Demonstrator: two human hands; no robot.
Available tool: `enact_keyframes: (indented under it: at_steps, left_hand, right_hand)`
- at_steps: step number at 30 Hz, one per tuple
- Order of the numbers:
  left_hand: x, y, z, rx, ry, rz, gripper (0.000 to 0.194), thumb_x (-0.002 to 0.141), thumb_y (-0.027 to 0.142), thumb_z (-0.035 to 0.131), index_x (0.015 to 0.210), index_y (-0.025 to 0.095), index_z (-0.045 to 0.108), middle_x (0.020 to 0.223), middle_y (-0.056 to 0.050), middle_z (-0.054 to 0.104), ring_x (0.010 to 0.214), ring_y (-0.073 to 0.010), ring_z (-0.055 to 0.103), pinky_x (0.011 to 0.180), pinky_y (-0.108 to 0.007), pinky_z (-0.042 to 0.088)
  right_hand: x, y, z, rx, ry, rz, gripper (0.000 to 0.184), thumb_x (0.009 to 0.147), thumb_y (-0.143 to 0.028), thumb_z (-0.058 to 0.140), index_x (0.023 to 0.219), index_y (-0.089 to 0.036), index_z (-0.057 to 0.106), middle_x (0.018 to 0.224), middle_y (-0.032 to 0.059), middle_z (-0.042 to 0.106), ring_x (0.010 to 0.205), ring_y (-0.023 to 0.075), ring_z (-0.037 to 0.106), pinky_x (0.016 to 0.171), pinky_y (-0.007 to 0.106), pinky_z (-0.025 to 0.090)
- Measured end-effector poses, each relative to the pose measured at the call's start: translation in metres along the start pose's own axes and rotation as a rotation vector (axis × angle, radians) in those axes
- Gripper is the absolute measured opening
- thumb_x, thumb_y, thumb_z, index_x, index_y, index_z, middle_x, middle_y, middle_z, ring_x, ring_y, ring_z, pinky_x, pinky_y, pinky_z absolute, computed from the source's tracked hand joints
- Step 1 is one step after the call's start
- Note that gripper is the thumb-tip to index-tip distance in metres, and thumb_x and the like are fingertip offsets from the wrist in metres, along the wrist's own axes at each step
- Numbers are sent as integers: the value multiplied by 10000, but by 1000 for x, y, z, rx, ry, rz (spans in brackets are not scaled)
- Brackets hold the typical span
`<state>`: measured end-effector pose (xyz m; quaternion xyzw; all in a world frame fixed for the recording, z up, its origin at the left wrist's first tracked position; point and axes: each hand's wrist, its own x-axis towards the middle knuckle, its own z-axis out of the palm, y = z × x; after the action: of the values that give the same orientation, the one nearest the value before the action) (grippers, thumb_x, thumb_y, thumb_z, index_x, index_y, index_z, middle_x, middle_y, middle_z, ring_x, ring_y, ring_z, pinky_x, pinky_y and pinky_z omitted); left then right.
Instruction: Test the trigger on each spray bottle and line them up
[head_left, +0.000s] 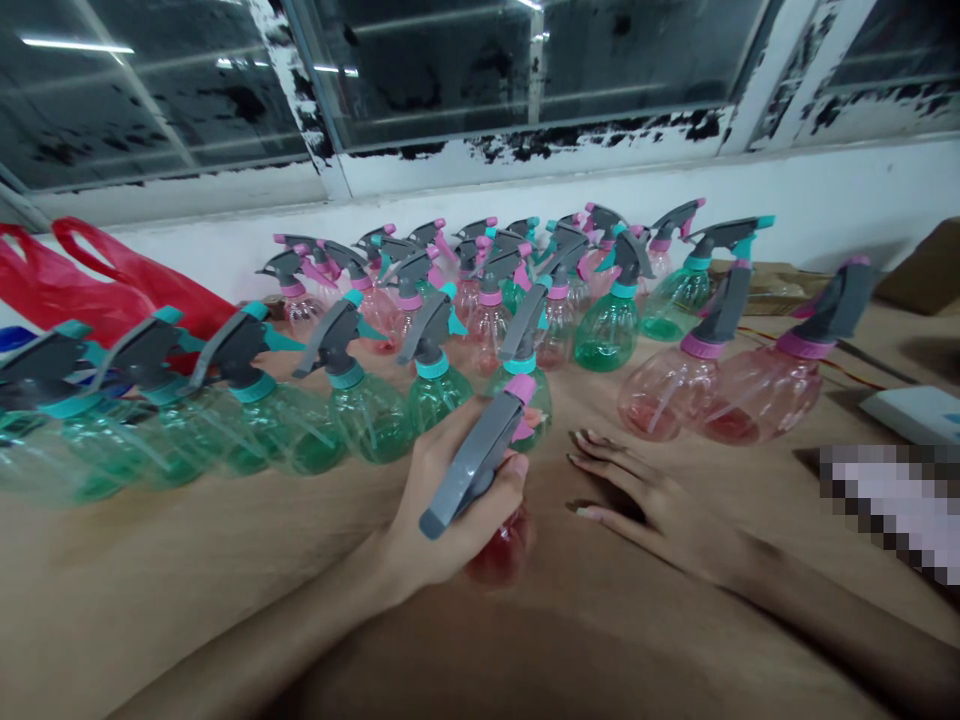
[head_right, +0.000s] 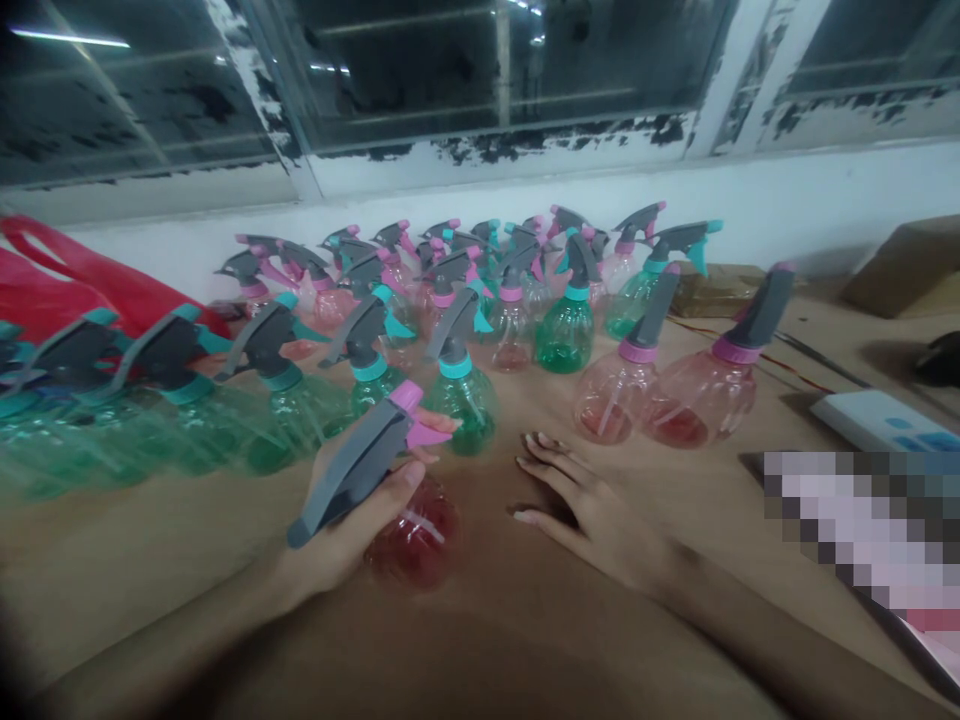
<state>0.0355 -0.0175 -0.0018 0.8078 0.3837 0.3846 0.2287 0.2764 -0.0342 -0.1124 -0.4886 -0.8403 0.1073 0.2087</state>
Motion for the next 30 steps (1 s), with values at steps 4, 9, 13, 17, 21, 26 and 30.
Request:
enact_keyframes:
  at_steps: [4,9,13,17,21,26,30]
  left_hand:
    - [-1,1,0,18,0,-50,84,797,259,478,858,230,527,771,-10,605,645,-168,594,627,-312,495]
    - [0,-1,-1,-6,-4,-9,74,779,259,484,840,228,512,725,0,574,616,-166,573,591,-307,493]
    - [1,-2,0,8,0,0,39,790,261,478,811,233,495,703,6,548,622,-167,576,595,-307,494]
    - [1,-3,1,12,9,20,50,794,261,478,834,238,499,694,7,550,621,-171,581,589,-309,504]
    - [1,-3,0,24,20,21,53,780,253,480,822,240,510,697,5,576,579,-162,562,558,-305,499]
    - [0,-2,0,15,11,21,94,786,240,484,871,231,523,738,1,585,601,-159,565,588,-302,508]
    - [0,-1,0,-5,-3,-7,80,786,239,483,858,224,514,719,1,563,611,-161,571,606,-307,505]
  right_hand:
    - [0,0,0,5,13,-1,524,887,-471,461,1348,-227,416,1435,58,396,1337,236,308,1068,477,334]
    - [0,0,0,4,10,2,532,883,-476,465,1351,-227,411,1434,56,398,1335,234,313,1070,476,331]
    - [0,-1,-1,27,22,4,519,882,-465,474,1351,-252,412,1428,51,408,1330,242,323,1065,487,336]
    - [1,-1,-2,50,26,6,513,873,-460,490,1343,-263,429,1422,49,416,1326,254,329,1064,494,333]
    - [1,-2,-1,50,31,4,505,874,-454,493,1338,-264,435,1425,46,413,1326,252,327,1068,489,328]
    - [1,-2,-1,58,51,0,499,876,-454,489,1327,-244,452,1414,57,429,1322,248,337,1070,476,330]
    - [1,-2,-2,34,22,3,516,879,-463,482,1345,-249,426,1425,59,412,1328,246,326,1064,489,333]
